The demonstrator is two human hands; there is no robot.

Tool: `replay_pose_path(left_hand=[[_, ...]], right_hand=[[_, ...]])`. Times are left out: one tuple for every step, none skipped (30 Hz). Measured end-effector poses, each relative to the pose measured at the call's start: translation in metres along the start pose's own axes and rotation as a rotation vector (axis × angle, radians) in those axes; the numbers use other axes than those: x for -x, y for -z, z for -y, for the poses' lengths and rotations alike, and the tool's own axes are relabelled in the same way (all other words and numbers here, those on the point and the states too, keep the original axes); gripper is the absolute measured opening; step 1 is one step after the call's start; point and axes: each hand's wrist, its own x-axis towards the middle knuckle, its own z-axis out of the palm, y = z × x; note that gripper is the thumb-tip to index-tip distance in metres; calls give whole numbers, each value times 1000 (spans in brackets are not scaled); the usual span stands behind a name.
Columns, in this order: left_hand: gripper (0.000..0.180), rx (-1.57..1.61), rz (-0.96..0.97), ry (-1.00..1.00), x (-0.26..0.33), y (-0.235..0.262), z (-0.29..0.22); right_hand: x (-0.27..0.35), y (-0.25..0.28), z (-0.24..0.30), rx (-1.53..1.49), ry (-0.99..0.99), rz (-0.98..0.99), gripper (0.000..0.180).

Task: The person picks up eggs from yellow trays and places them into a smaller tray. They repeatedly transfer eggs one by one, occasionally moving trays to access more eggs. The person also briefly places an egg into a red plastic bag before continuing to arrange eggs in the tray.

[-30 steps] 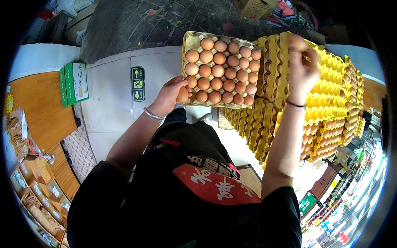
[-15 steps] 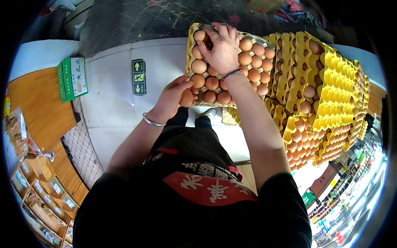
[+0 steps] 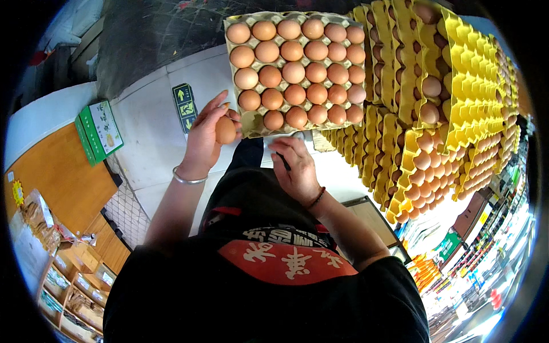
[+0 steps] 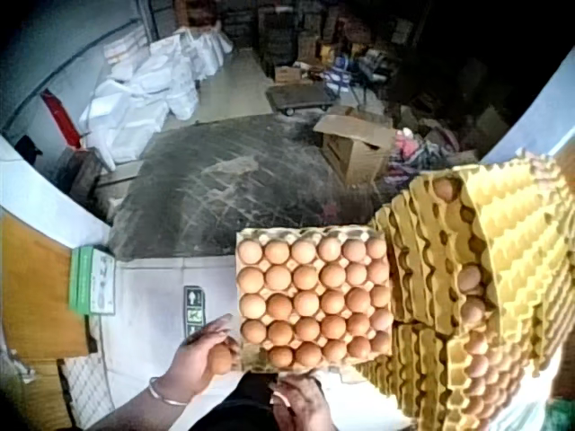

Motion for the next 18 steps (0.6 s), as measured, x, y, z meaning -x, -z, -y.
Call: replay_pose_path(left_hand=[[44,-8,3,-18,-1,1,1],[44,-17,-7,-22,-2,0,2],[44,-26,-18,-26,-1,-1,2],[44,-34,-29,-30,-1,-2,2],[44,-41,-28,-41,-2,-3,3],[43,-47,-28,-53,-2,-4,3],[43,-52,-28,-64,-3,-5,4],[43,-34,-31,-62,-5,-5,4],[43,-16,-35,-59,-6,-5,5],[42,3,-39,-57,-7,-5,6],[43,-2,-38,-50,-7,-6,6],[43,-7,-38,-42,-7,-7,6],[43,-12,-37,-34,-8,-8,7],[43,-17,-35,-31,-8,-8,8],[43,-23,-32,-28,-8,-7,10],[43,-28,-29,-25,-8,-5,11],[43,-41,-27,-34,-9,-3,12],[43,-63,-36,-36,-8,-4,12]], right_hand=[[17,-2,-11,-22,-62,-6,21],[27,-3,-18,-46,-121,-15,20],[36,-3,-22,-53,-189,-40,17],[43,-2,-28,-128,-264,-40,15],[48,-3,-35,-135,-310,-64,13],[51,-5,-40,-143,-357,-86,12],[53,-5,-45,-171,-391,-102,11],[53,-7,-47,-202,-427,-117,11],[52,-9,-48,-234,-463,-131,11],[49,-11,-49,-251,-475,-143,11],[47,-12,-49,-266,-487,-155,11],[46,-14,-50,-282,-501,-166,11],[47,-20,-54,-288,-438,-199,11],[48,-22,-55,-305,-466,-180,11],[49,-23,-55,-322,-494,-160,12],[51,-24,-56,-339,-521,-140,12],[54,-27,-59,-377,-556,-143,12],[58,-28,-61,-376,-549,-160,12]])
